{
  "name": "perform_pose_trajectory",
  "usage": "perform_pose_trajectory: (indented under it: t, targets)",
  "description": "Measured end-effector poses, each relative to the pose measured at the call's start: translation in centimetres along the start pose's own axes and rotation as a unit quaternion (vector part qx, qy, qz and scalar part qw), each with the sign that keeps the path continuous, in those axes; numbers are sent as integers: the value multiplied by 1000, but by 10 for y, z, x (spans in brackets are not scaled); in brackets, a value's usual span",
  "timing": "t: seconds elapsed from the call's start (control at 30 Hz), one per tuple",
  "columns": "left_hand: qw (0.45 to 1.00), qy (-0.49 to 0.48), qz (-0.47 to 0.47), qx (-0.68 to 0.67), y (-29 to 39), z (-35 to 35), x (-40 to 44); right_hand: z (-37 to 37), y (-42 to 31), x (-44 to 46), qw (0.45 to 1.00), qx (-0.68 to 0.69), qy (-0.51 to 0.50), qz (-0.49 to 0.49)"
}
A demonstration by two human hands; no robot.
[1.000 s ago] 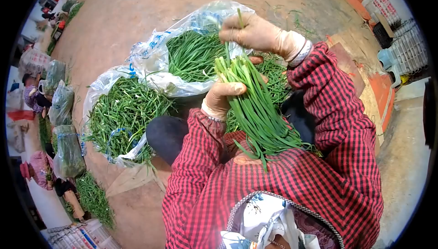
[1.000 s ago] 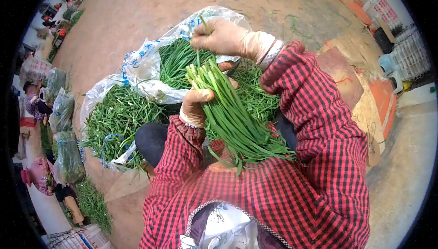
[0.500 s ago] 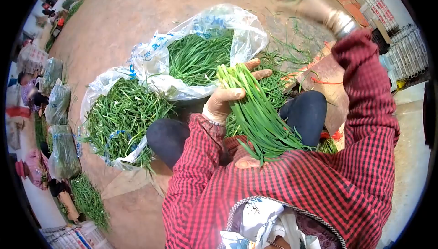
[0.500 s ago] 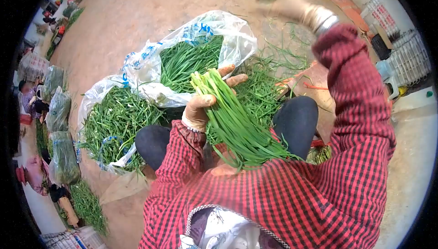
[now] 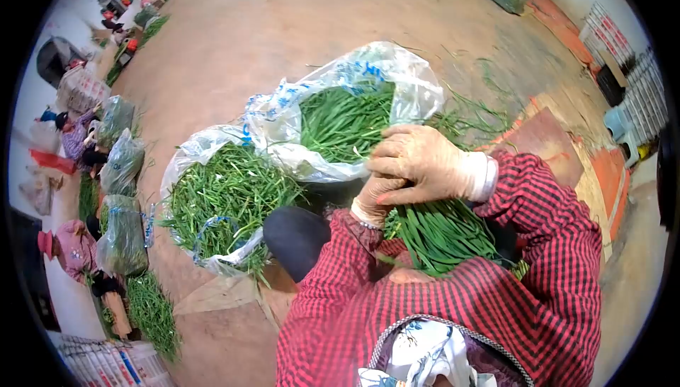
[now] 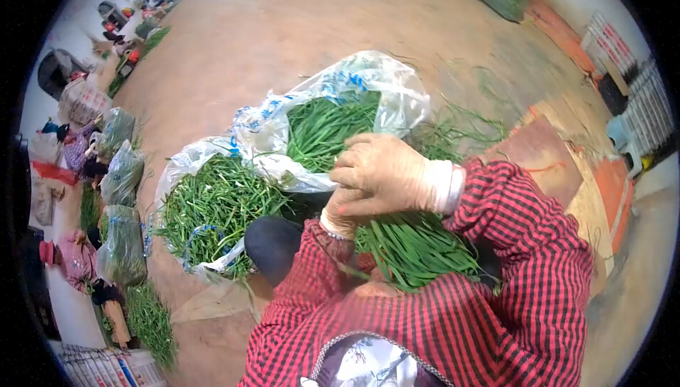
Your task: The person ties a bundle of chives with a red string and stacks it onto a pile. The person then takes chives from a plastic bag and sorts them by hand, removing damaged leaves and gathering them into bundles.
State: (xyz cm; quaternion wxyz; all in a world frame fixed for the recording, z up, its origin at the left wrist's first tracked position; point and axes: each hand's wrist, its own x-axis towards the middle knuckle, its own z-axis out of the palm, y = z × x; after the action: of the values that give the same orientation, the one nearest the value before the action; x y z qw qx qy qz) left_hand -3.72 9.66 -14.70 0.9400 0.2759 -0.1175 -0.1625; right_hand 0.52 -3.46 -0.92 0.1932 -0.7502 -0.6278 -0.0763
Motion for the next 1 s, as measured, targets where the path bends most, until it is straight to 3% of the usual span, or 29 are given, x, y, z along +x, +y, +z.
perform_pose_trajectory:
  t: [0.2,0.27,0.3,0.33,0.37,0.43,0.5,0.57,0.63,0.7,0.77,0.83,0.9,1.0]
  targets:
    - [993,108,-5,55,31,37,4,-7,15,7,989,-94,74,82]
    - [989,89,68,91,62,66,9,-13,26,3,954,209,83,199]
    - [984,48,131,111,86,77,12,-18,30,2,888,380,97,238]
    - [973,54,173,143,105,80,12,-20,38,-6,884,390,75,247]
    - [959,61,213,177,121,80,11,-18,44,-15,861,432,36,266]
    - [943,60,284,166,154,83,5,13,51,-45,891,373,-81,245]
    - [919,90,340,180,183,86,-6,44,50,-81,881,314,-259,241]
    - [912,93,352,188,210,80,-15,44,40,-104,840,46,-452,297]
    - [908,98,355,199,219,81,-18,67,76,-144,803,45,-429,410]
    - [867,186,367,281,221,87,-18,54,94,-155,846,127,-217,471]
    - [847,241,365,302,220,80,-10,32,92,-142,870,207,6,448]
    - [854,254,343,299,215,71,0,18,81,-116,860,276,172,394]
    - [862,256,315,304,200,68,13,-1,65,-90,871,298,246,303]
    - [879,239,281,301,163,76,38,-21,37,-58,904,252,236,252]
